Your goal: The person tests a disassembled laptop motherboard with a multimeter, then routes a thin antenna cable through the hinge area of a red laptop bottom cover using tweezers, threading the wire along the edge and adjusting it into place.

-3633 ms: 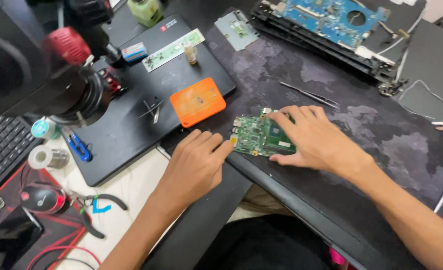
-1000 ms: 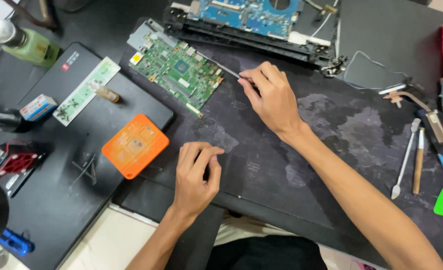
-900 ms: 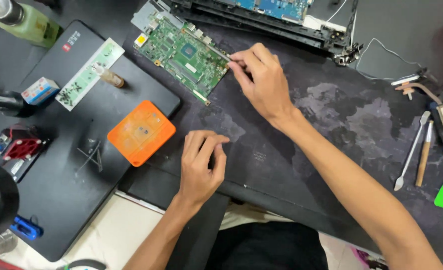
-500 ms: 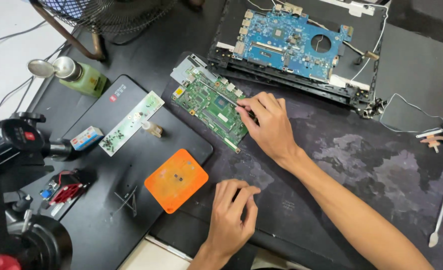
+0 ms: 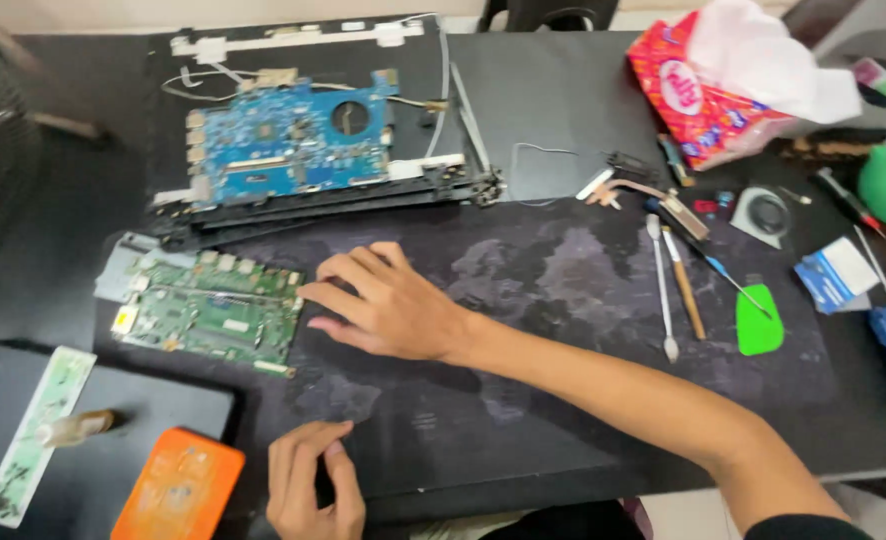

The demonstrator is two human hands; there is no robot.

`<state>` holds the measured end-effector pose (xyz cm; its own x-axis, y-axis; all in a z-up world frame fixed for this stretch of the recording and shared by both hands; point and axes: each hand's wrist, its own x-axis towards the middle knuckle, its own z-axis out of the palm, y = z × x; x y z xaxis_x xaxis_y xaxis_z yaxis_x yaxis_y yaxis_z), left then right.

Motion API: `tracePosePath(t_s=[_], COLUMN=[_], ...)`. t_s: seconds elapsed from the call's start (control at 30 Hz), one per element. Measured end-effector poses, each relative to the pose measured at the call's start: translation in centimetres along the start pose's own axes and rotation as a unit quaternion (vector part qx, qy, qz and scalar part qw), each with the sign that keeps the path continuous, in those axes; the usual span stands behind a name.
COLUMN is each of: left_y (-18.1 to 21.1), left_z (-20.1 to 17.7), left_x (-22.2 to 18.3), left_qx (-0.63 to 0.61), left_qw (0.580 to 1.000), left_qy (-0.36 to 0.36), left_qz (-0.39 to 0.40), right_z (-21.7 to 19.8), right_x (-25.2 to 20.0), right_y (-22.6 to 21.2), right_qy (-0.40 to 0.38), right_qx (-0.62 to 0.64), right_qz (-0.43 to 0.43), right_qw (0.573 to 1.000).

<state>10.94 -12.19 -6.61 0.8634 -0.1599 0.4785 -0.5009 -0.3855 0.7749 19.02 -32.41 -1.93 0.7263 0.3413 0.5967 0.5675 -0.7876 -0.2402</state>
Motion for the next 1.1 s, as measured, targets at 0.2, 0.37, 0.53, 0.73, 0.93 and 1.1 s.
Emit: tracePosePath(t_s=[0.2,0.37,0.53,0.73,0.93,1.1], left_y=[3.9,7.4,10.9,12.9,13.3,14.3], left_z=[2.3,7.7,13.8,19.8,23.3,25.7], left_x=[1.3,3.4,4.9,5.4,6.3,7.3], left_qx=[-0.015,-0.073,-0.114,-0.123,-0.112,-0.102], left_qw=[0.998,0.981,0.944,0.896,0.876,0.862], left_qy=[-0.053,-0.139,-0.234,-0.309,-0.342,-0.358], left_qz=[0.035,0.115,0.206,0.294,0.321,0.344], right_z=[-14.1,-19.4,-20.0,-20.6,-23.6,-26.8], right_x=[-9.0,-17.2,-21.3,-20.8,-20.9,-24.5], right_y=[2.8,0.8,1.0,1.4,2.7,6.5], right_qy=[-0.042,-0.004,0.039,0.018,0.051,0.073], right_qx=[-0.158,-0.198,-0.142,-0.205,-0.140,-0.211], right_qz=[0.259,0.412,0.497,0.453,0.512,0.467], right_qw=[0.952,0.890,0.855,0.868,0.846,0.856])
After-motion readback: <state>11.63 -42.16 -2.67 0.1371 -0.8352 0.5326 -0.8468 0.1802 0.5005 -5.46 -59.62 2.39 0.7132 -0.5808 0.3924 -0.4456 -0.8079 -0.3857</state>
